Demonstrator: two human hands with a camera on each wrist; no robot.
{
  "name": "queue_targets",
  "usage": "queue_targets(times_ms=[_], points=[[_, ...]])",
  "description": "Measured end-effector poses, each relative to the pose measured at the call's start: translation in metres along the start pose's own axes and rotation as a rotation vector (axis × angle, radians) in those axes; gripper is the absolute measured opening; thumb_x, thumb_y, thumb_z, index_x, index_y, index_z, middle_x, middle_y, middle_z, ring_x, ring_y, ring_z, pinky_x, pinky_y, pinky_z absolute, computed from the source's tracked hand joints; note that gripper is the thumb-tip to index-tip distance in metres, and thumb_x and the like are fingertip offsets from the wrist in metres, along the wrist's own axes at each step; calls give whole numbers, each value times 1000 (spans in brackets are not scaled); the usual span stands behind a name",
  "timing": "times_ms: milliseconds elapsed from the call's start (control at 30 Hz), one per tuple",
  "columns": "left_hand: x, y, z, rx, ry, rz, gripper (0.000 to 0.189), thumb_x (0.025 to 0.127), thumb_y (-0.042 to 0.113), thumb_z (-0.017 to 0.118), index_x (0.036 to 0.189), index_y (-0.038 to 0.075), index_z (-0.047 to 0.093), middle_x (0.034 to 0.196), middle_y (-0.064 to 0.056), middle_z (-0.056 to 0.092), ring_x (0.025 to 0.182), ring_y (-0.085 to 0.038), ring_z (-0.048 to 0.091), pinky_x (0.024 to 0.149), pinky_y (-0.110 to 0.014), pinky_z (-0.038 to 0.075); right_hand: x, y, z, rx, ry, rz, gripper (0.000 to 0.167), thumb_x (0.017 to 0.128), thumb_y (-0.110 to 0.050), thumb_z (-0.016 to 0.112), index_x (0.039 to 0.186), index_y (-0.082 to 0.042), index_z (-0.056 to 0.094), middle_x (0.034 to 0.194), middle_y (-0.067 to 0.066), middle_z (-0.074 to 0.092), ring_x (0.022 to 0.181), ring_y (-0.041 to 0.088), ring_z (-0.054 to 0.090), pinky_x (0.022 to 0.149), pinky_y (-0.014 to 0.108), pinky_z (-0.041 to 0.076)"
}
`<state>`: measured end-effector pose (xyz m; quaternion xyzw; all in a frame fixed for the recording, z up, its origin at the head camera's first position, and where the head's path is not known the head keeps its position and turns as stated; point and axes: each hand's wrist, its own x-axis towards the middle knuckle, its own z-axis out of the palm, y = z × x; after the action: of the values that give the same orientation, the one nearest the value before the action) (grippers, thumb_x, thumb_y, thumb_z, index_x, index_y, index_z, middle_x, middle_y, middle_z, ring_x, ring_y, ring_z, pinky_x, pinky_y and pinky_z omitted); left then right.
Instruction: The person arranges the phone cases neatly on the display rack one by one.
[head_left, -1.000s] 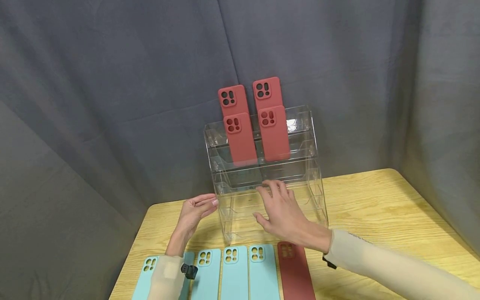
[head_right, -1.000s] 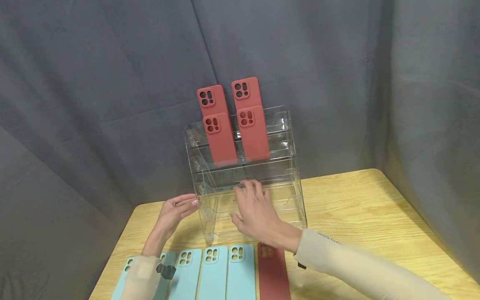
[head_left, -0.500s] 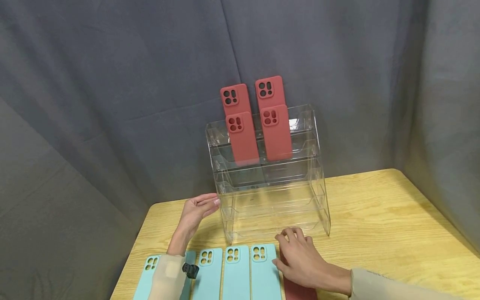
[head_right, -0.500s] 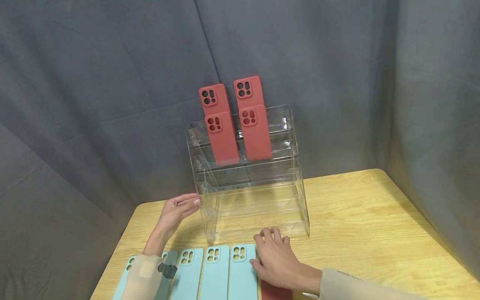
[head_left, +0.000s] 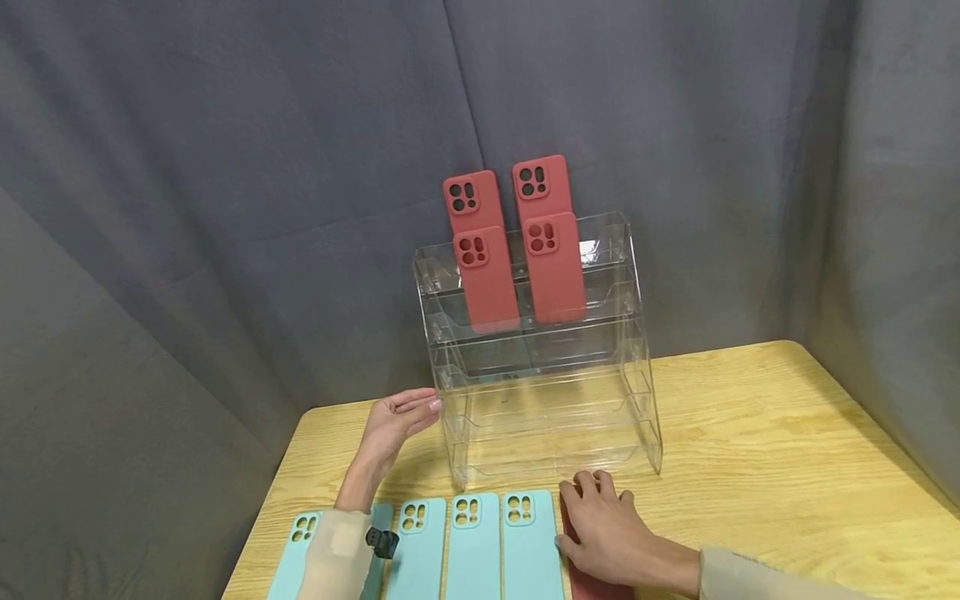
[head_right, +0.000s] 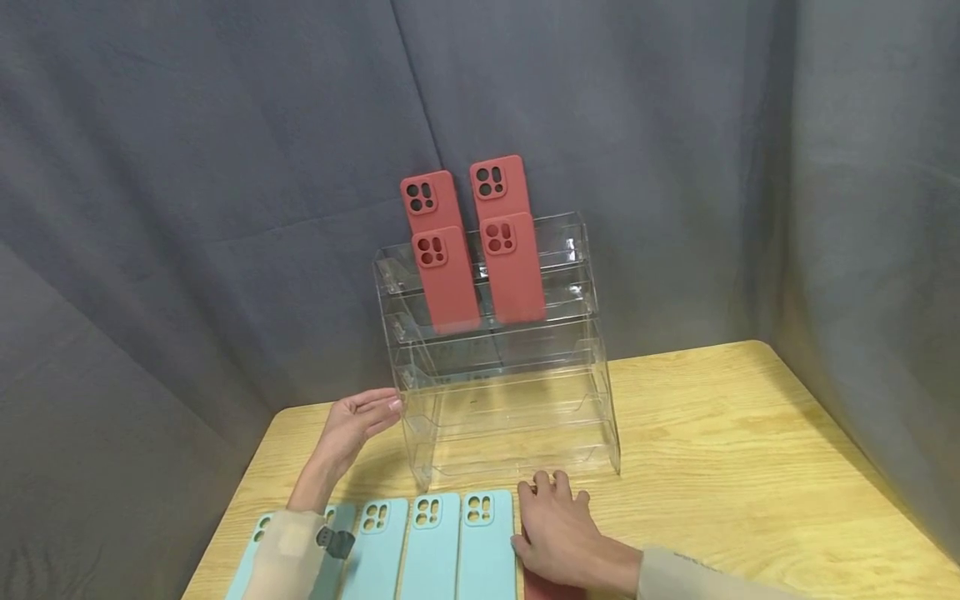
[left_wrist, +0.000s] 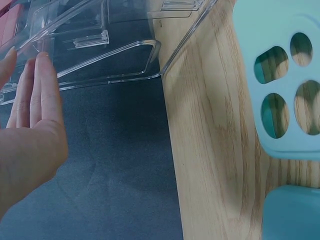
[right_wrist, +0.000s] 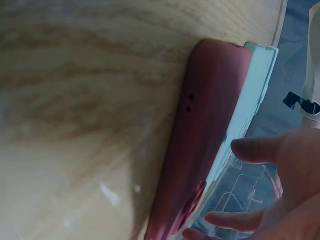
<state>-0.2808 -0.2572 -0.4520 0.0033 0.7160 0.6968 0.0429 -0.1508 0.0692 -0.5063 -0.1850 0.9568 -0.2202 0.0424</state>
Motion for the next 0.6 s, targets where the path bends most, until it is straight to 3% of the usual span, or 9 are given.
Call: queue_targets(times_ms=[167, 333, 600], points=[[0, 1, 0, 1, -4, -3, 38, 95, 6, 77, 131, -5, 68, 131, -24, 72, 119, -32, 74, 100, -35, 64, -4, 3, 6, -1, 17, 5, 62, 90, -38, 82, 137, -5, 59, 138, 23, 56, 126, 48, 51, 79, 69, 52], [0, 1, 0, 14, -6, 5, 40, 95, 8, 77, 132, -4, 67, 125, -16, 76, 111, -22, 77, 101, -35, 64, -7, 5, 9, -10, 40, 3, 66, 90, -40, 83, 140, -6, 57, 140, 26, 56, 130, 49, 52, 86, 71, 51], [-1, 0, 1, 13, -5, 5, 40, 96, 9, 77, 132, -4, 67, 133, -25, 71, 105, -15, 78, 106, -41, 61, -4, 8, 9, -7, 23, 4, 67, 89, -41, 83, 139, -3, 59, 141, 33, 58, 132, 53, 52, 94, 73, 51]])
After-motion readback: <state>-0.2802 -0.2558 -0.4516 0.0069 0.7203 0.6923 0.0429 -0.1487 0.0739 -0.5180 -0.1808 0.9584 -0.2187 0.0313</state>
